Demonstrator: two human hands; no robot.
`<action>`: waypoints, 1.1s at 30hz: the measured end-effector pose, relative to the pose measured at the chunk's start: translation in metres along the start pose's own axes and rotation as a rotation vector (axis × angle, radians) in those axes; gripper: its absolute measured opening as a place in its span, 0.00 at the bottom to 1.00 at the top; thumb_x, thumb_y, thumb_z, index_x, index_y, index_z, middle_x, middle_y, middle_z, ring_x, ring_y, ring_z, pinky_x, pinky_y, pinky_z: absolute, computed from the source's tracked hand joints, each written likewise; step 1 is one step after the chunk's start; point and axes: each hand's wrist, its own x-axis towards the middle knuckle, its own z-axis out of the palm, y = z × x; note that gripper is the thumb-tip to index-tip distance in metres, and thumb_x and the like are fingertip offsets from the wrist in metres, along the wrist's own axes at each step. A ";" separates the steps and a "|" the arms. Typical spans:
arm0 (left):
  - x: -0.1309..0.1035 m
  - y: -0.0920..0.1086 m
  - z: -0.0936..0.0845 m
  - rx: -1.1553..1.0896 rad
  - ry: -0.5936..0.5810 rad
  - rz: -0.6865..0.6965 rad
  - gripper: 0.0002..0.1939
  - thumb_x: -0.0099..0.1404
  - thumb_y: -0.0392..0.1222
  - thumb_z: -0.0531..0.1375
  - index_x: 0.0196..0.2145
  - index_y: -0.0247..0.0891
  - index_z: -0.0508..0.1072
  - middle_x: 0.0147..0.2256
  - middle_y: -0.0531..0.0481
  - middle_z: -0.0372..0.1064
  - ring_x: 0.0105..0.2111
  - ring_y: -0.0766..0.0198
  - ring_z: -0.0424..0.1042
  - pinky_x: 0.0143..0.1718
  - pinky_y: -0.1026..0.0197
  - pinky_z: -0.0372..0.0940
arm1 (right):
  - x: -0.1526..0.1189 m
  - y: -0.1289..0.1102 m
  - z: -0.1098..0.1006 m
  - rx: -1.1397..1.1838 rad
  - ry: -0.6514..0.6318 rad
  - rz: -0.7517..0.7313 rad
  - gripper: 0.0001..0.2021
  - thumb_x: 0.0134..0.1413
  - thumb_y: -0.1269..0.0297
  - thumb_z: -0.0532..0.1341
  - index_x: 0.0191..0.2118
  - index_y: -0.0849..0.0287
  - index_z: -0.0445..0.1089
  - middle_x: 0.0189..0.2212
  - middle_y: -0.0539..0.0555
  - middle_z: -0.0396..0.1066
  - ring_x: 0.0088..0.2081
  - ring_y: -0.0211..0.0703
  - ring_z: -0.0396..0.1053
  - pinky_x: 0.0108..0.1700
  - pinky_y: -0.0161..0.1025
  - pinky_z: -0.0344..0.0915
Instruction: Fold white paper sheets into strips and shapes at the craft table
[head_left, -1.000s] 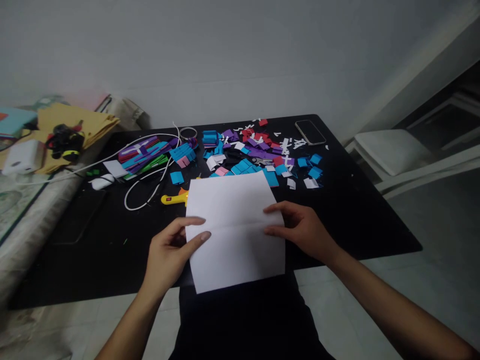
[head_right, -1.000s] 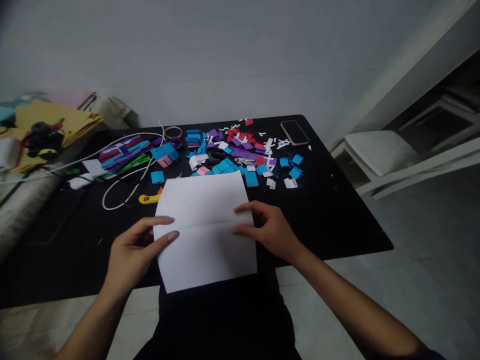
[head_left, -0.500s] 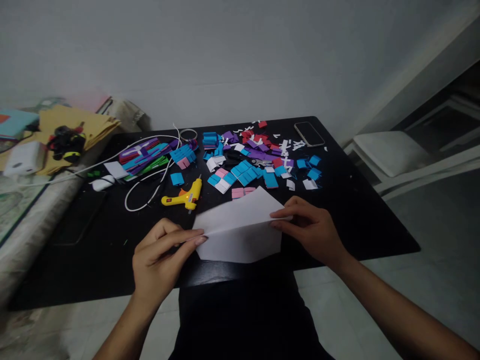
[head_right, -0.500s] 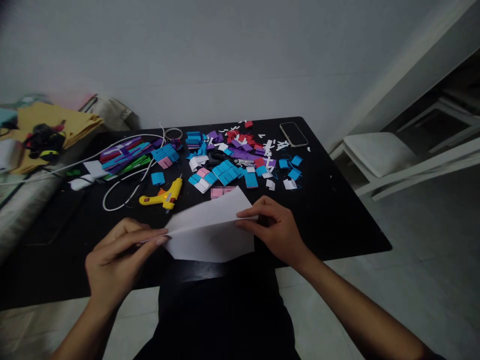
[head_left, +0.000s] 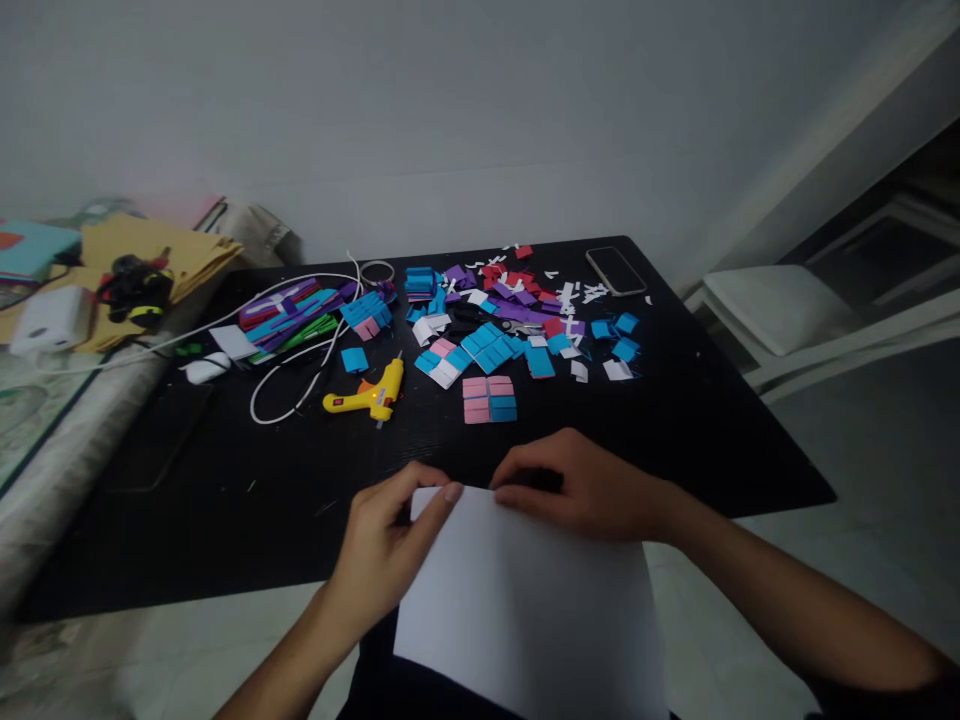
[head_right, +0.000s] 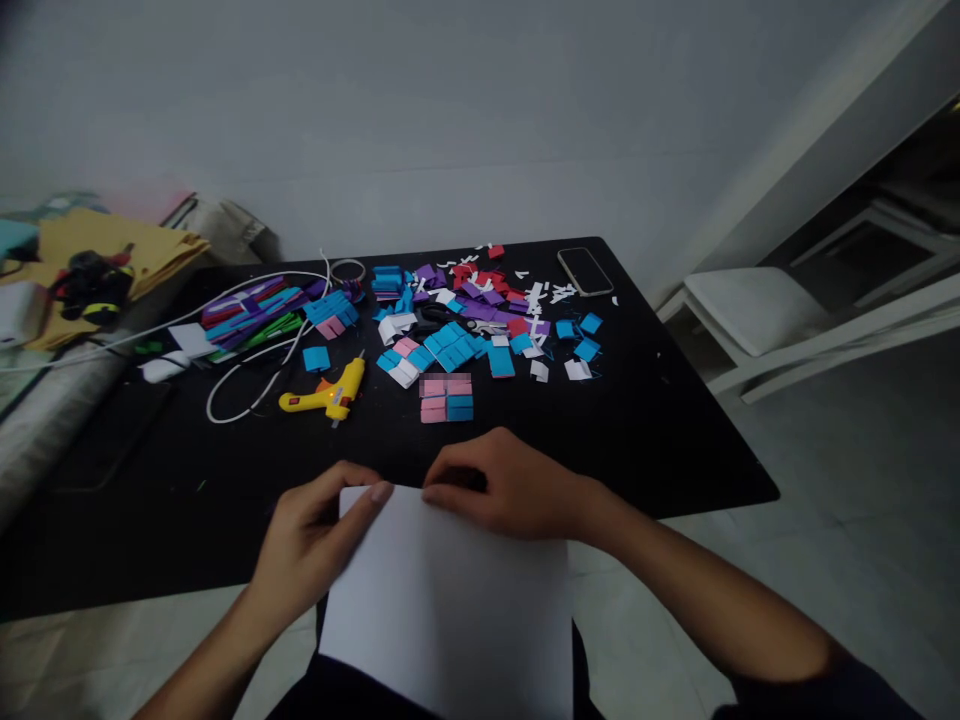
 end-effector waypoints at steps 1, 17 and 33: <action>0.001 -0.001 0.005 -0.006 -0.006 -0.023 0.09 0.69 0.46 0.64 0.33 0.41 0.78 0.22 0.56 0.70 0.19 0.69 0.62 0.22 0.65 0.58 | 0.005 0.001 0.003 -0.010 -0.009 0.003 0.08 0.67 0.59 0.63 0.43 0.54 0.80 0.36 0.51 0.81 0.36 0.43 0.77 0.39 0.38 0.70; 0.017 -0.051 -0.014 0.004 0.071 -0.358 0.21 0.65 0.61 0.63 0.30 0.39 0.76 0.22 0.55 0.65 0.21 0.65 0.61 0.22 0.65 0.53 | 0.011 0.057 -0.033 0.042 0.001 0.238 0.12 0.64 0.56 0.63 0.34 0.57 0.78 0.27 0.50 0.75 0.28 0.41 0.71 0.31 0.38 0.67; -0.008 -0.040 0.040 0.547 -0.089 0.326 0.23 0.73 0.38 0.57 0.64 0.35 0.68 0.63 0.35 0.68 0.63 0.43 0.68 0.62 0.39 0.66 | 0.015 0.062 0.074 -0.655 0.300 -0.208 0.21 0.67 0.75 0.52 0.63 0.67 0.68 0.62 0.68 0.70 0.64 0.57 0.68 0.64 0.58 0.70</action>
